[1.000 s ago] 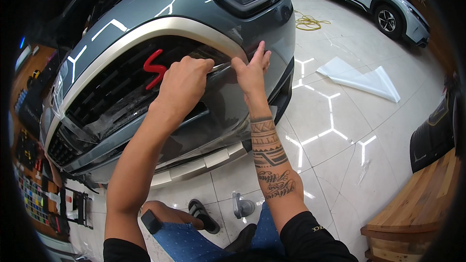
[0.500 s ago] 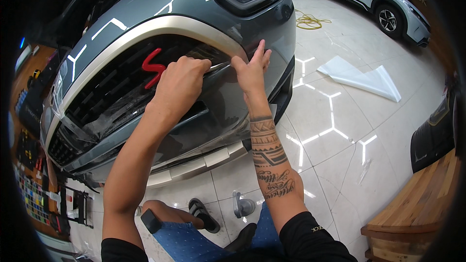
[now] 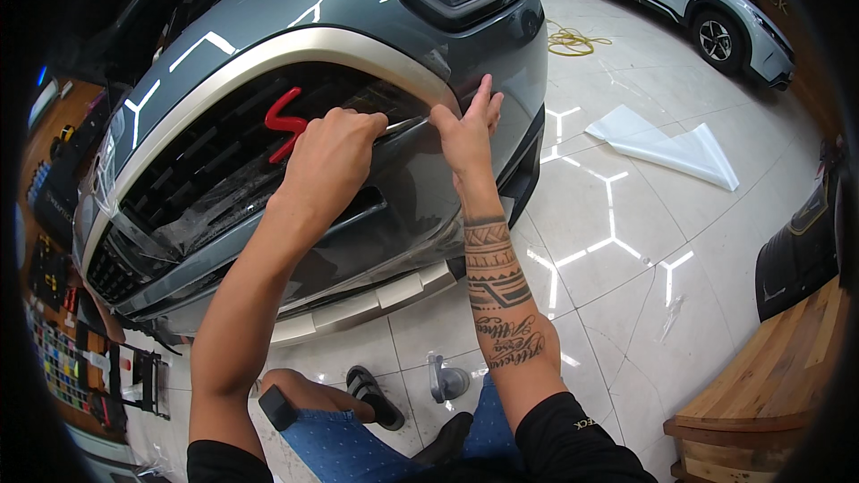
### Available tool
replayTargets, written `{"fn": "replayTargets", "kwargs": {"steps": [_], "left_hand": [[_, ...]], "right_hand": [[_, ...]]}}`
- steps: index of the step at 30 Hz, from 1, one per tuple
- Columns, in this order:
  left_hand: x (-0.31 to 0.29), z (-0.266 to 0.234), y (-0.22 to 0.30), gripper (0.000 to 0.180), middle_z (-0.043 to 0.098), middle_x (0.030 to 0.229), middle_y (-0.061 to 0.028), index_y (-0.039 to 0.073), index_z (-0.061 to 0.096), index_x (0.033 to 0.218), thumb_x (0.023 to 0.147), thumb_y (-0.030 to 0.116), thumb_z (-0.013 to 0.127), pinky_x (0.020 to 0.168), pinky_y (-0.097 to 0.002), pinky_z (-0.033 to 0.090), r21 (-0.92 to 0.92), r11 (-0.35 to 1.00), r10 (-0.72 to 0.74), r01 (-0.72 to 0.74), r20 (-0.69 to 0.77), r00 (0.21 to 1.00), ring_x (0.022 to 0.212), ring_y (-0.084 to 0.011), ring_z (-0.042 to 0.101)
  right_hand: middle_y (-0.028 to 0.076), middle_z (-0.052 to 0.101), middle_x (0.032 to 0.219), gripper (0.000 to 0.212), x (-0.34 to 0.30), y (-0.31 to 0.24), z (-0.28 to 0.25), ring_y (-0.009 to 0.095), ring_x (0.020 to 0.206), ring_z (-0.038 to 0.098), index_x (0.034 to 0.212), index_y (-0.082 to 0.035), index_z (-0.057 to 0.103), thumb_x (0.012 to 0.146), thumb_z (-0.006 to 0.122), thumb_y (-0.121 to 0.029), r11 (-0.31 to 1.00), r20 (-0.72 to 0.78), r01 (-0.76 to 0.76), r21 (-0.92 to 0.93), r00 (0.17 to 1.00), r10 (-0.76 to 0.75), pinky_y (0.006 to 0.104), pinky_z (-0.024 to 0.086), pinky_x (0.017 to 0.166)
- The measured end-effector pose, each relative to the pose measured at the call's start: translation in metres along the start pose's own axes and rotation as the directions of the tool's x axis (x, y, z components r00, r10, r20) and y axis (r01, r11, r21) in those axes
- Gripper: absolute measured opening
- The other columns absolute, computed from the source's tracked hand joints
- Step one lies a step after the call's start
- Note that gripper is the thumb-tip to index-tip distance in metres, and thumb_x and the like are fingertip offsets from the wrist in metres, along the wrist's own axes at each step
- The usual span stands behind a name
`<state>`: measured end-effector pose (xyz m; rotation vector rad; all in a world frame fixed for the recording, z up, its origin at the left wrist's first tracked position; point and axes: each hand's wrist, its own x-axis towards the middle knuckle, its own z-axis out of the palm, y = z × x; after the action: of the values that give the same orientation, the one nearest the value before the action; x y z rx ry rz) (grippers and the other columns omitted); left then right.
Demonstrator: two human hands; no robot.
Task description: The person applies a protective film to the front bumper of a car using a squeegee tool. They smooth the film over the surface, tuck it into crevices, and trim the edges with a knife.
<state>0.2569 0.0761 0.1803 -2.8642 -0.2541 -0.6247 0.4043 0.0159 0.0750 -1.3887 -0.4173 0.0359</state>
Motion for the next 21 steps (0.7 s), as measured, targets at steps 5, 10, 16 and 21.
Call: {"fn": "replayTargets", "kwargs": {"steps": [5,10,16,21], "left_hand": [[-0.0018,0.0026,-0.0030,0.023,0.065,0.084,-0.0211,0.002,0.069,0.097,0.078,-0.005,0.059,0.073,-0.0457,0.050,0.020,1.000,-0.010,0.010,-0.005,1.000,0.081,-0.0380,0.064],[-0.0048,0.0004,-0.0031,0.023,0.065,0.085,-0.0209,0.003,0.069,0.098,0.078,-0.004,0.059,0.073,-0.0459,0.050,0.005,1.000,0.002,-0.002,-0.005,1.000,0.081,-0.0388,0.064],[-0.0084,-0.0022,-0.0071,0.025,0.065,0.086,-0.0195,0.005,0.070,0.099,0.078,-0.004,0.060,0.073,-0.0455,0.051,0.034,0.999,-0.029,0.028,0.025,0.999,0.081,-0.0384,0.064],[-0.0091,-0.0032,-0.0070,0.026,0.065,0.086,-0.0193,0.005,0.070,0.100,0.077,-0.004,0.062,0.073,-0.0454,0.051,0.050,0.999,-0.021,0.020,0.028,0.999,0.081,-0.0384,0.064]], "right_hand": [[0.025,-0.006,0.158,0.102,0.0002,0.0009,-0.0004,0.048,0.145,-0.006,0.155,-0.012,0.006,0.075,0.067,-0.031,1.000,-0.001,0.014,-0.008,1.000,-0.014,0.0668,0.010,0.110],[0.026,-0.006,0.158,0.103,0.0014,0.0059,0.0012,0.048,0.145,-0.005,0.155,-0.013,0.006,0.074,0.068,-0.032,1.000,-0.009,0.029,0.000,1.000,-0.029,0.0666,0.010,0.110],[0.026,-0.006,0.158,0.104,0.0004,0.0030,0.0020,0.049,0.144,-0.006,0.155,-0.013,0.006,0.074,0.068,-0.032,1.000,-0.001,0.010,0.009,1.000,-0.010,0.0676,0.010,0.109],[0.025,-0.006,0.158,0.103,0.0013,0.0035,0.0003,0.049,0.145,-0.006,0.155,-0.014,0.006,0.074,0.068,-0.032,1.000,-0.003,0.012,0.001,1.000,-0.012,0.0675,0.010,0.109]]}}
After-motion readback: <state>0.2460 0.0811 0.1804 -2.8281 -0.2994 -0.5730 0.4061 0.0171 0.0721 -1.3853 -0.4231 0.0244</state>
